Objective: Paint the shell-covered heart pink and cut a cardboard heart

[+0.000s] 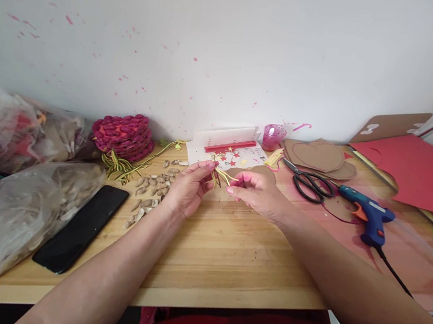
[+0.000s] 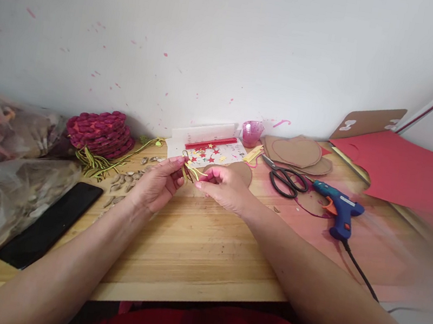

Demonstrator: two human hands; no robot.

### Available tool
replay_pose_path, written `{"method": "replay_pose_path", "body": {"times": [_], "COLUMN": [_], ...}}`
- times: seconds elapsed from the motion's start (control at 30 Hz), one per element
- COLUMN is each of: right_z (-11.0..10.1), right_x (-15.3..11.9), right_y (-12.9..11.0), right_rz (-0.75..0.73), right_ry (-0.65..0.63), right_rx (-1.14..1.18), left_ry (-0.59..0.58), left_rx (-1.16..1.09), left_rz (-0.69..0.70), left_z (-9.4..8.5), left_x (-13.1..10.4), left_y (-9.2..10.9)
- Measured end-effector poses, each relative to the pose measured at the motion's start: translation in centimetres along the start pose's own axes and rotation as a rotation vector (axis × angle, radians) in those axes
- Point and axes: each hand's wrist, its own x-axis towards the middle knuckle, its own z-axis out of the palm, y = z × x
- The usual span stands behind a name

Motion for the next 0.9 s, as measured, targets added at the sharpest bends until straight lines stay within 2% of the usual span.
{"method": "replay_pose_path", "body": {"times": [0.1,0.27,0.4,0.53,0.63,0.73,0.9], "right_z": [-0.2,-0.7,-0.4,-0.1,-0.1,0.0,0.1], "right_x": [0.3,0.7,0.1,-0.7,-1.2,-1.5,-0.8], "right_y": [0.4,0.9,0.3,-0.5,-0.8,-0.8,-0.3], "right_rz": [-0.005,-0.056,-0.187,-0.370,-0.438,-0.441,-0.354], "right_ry": [0.018,0.120,0.066,0.016,-0.048,-0.067,0.096], "right_rx": [-0.018,-0.084,-0.144,-0.265,-0.336,-0.356,-0.317], "left_ry": [-0.008,0.009,0.078,0.081,0.106,0.122,0.056], "left_rx": [-0.044,-0.104,-0.143,-0.153,-0.173,-0.188,-0.150], "left_rz": [-0.022,-0.027,-0.047,-0.083,-0.075,-0.051,-0.056], "left_z": [0.2,0.5,0.7,0.9,0.9,0.9,0.9], "left_x": [-0.2,-0.3,-0.4,-0.6,-0.4,-0.2,-0.5], "left_y": [0.1,0.2,0.1,0.1,0.5,1.2,1.5]}}
